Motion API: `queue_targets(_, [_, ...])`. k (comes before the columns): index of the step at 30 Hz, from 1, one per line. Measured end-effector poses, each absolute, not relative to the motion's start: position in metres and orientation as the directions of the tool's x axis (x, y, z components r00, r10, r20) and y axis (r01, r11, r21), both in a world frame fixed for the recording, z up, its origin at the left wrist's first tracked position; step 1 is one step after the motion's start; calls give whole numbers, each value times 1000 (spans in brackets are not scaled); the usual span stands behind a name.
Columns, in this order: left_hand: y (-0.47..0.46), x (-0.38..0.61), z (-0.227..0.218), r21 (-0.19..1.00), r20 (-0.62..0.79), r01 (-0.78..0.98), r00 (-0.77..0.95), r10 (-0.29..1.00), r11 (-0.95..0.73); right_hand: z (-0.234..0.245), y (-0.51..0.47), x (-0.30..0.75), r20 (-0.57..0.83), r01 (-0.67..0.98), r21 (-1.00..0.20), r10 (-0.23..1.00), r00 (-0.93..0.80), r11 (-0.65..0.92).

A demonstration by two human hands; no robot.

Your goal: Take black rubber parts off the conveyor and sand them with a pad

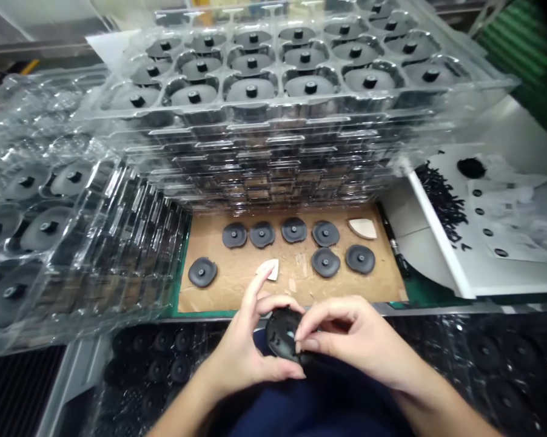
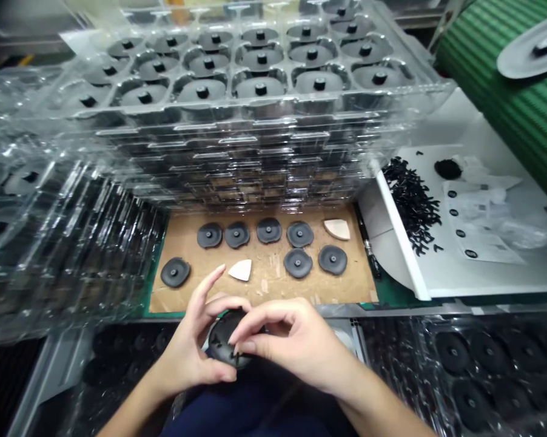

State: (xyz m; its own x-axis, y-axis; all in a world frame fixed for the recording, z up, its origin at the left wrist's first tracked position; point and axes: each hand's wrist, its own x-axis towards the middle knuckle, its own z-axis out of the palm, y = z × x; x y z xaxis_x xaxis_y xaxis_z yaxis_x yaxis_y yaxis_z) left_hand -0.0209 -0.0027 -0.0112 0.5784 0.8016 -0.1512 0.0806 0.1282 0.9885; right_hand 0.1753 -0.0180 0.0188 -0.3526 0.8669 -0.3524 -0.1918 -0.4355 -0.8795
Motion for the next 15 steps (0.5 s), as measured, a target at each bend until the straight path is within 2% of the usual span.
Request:
queue_targets(2, [-2,-18,-13,988,-148,120,570,808,96,16,-31,183,-285,-100,-949,948,-139,-300])
queue_targets(4, [-1,-13,-16,984,-164,151,570,805,93,16,-45,190,-120,87,-989,992,40,-123])
queue_targets(6, [0,-6,-19,979,-194,164,583,789,119,16,-57,194,59,275,-961,996,60,40])
queue_targets(8, [0,5,-24,969,-247,177,631,735,173,15,-67,197,163,397,-905,987,-8,153])
queue_targets(9, [-1,11,-27,957,-290,195,677,676,216,14,-71,201,158,453,-879,987,-16,148])
queue_targets(11, [-2,25,-34,919,-379,254,782,495,302,8,-82,219,71,558,-830,994,83,13])
queue_targets(13, [-3,40,-38,890,-424,301,822,379,343,2,-102,254,-44,609,-758,950,309,-233])
queue_targets(15, [-4,53,-38,864,-473,366,825,309,347,-2,-136,305,-88,591,-650,819,567,-479])
